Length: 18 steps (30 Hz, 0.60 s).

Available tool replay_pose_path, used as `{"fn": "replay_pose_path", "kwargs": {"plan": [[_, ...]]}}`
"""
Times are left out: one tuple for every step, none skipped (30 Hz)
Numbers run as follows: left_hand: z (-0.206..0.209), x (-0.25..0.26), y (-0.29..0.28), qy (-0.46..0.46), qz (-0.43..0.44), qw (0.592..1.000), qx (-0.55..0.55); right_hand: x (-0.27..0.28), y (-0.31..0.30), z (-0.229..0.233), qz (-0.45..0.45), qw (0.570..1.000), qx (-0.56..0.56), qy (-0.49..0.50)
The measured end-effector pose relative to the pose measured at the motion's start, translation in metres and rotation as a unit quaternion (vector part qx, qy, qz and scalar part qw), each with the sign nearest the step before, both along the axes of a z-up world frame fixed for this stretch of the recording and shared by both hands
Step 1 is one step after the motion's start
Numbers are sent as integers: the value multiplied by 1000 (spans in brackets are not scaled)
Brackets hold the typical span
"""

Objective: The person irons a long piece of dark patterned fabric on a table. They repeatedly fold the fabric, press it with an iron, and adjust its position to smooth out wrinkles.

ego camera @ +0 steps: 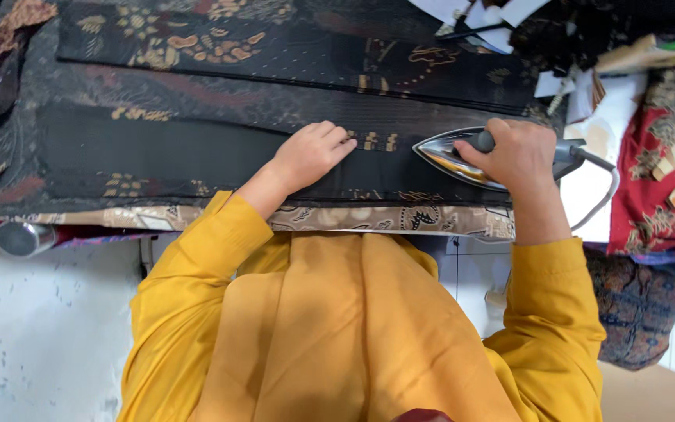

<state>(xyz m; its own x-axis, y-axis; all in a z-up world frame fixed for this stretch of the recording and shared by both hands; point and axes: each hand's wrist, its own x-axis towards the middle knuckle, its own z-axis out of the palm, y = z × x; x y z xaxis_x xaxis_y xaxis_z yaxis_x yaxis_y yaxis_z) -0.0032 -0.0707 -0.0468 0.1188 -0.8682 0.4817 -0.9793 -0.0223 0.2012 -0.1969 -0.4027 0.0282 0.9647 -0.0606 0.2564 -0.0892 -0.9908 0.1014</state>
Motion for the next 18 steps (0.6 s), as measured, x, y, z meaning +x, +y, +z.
{"fn": "replay_pose_path", "kwargs": {"plan": [[0,0,1,-2,-2,1000,-3,6,9,1,9,1000,-1,-3],[-1,-1,3,-5,-4,1000,-7,12,20,2,18,1000,-2,-7],[-1,0,5,-11,-3,1000,-7,21,30,2,26,1000,-3,-13],[0,0,7,-16,-3,1000,-7,31,41,3,39,999,2,-22],[0,1,10,-23,-3,1000,-7,40,52,3,50,998,6,-32],[1,2,15,-17,3,1000,-11,48,63,3,61,997,10,-43],[2,5,20,-12,8,1000,-16,55,73,3,61,998,14,-30],[3,7,25,-6,13,1000,-21,63,82,4,61,998,18,-17],[5,11,30,-2,19,1000,-16,67,89,6,59,998,20,-5],[7,18,37,2,26,1000,-11,71,95,9,60,997,34,17],[10,22,49,6,24,1000,-10,75,98,13,54,997,45,37],[13,24,63,8,32,999,-13,80,100,17,48,996,56,58],[17,28,68,10,23,999,-20,77,99,22,60,993,67,71],[21,28,76,-3,40,999,5,77,97,25,72,991,79,83],[24,30,78,-17,45,998,27,72,91,28,71,989,90,93],[25,31,78,-33,42,998,28,70,86,28,66,989,96,94],[26,31,79,-47,40,998,28,68,83,26,62,988,104,95],[25,32,77,-33,37,998,35,67,79,23,60,986,115,109]]}}
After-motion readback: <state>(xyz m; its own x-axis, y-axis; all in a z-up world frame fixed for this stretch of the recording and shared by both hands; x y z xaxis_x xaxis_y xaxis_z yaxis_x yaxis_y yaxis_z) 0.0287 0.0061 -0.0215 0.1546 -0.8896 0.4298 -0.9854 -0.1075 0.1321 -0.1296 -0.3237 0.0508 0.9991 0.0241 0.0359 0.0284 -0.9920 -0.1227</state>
